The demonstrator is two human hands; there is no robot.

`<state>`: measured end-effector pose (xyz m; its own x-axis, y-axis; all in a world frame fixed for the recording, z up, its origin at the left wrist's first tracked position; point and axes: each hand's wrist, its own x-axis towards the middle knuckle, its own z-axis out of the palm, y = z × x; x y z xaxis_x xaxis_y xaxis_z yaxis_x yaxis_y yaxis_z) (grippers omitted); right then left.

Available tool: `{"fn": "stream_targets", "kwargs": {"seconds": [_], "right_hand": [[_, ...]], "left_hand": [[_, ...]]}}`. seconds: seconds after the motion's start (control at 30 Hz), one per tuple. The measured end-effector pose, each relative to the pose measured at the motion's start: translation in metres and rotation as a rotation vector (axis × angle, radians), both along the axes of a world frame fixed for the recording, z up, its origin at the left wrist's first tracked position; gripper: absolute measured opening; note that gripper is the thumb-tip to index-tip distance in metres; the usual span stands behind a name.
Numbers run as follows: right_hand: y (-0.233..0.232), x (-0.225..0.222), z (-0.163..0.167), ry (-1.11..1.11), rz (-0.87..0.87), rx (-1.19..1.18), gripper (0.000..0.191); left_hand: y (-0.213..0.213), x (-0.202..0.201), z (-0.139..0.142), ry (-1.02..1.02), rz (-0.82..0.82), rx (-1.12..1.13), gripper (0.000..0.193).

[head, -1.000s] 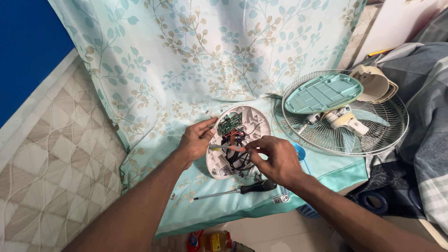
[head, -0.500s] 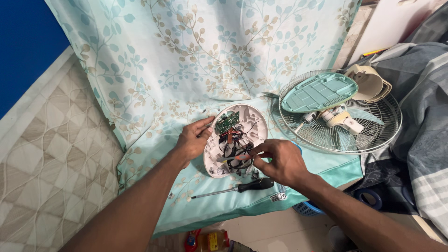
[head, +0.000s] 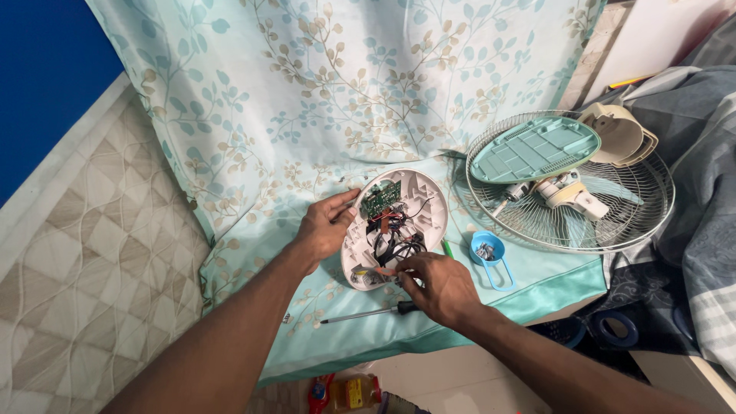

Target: The person services a disassembled electric fan on a bed. They brush dust from the fan's rear housing and base, unscrew and remove screws with a screwdriver, sort small screws and parts into a small container, and handle the fan's motor and wiring harness.

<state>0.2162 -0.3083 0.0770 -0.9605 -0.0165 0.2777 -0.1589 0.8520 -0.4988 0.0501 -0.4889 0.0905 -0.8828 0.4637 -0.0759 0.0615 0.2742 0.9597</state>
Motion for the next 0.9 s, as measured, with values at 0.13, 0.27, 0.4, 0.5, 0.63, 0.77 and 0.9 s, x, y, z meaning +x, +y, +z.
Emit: {"fn": "stream_targets", "kwargs": {"seconds": [0.13, 0.27, 0.4, 0.5, 0.63, 0.77, 0.9], "right_hand": [[0.004, 0.000, 0.000, -0.067, 0.014, -0.017, 0.022], [0.008, 0.003, 0.006, -0.150, 0.034, -0.010, 0.022], [0.019, 0.005, 0.015, -0.096, 0.180, 0.058, 0.020], [0.030, 0.006, 0.018, -0.013, 0.260, 0.135, 0.021], [0.037, 0.007, 0.014, -0.091, 0.087, 0.127, 0.019], [0.032, 0.009, 0.004, -0.106, 0.053, 0.074, 0.021], [0.018, 0.007, -0.007, -0.148, -0.017, 0.001, 0.020]], "left_hand": [[-0.001, 0.000, -0.001, 0.001, 0.009, -0.014, 0.046], [0.002, 0.000, 0.000, 0.009, 0.013, -0.014, 0.045], [0.002, 0.003, 0.004, 0.001, 0.017, -0.025, 0.045], [0.001, 0.003, 0.005, -0.010, 0.028, -0.073, 0.045], [0.002, 0.002, 0.002, 0.005, 0.016, -0.023, 0.045], [0.004, 0.001, -0.002, 0.012, 0.012, 0.002, 0.044], [0.002, -0.001, -0.004, 0.018, 0.014, -0.008, 0.045]]}}
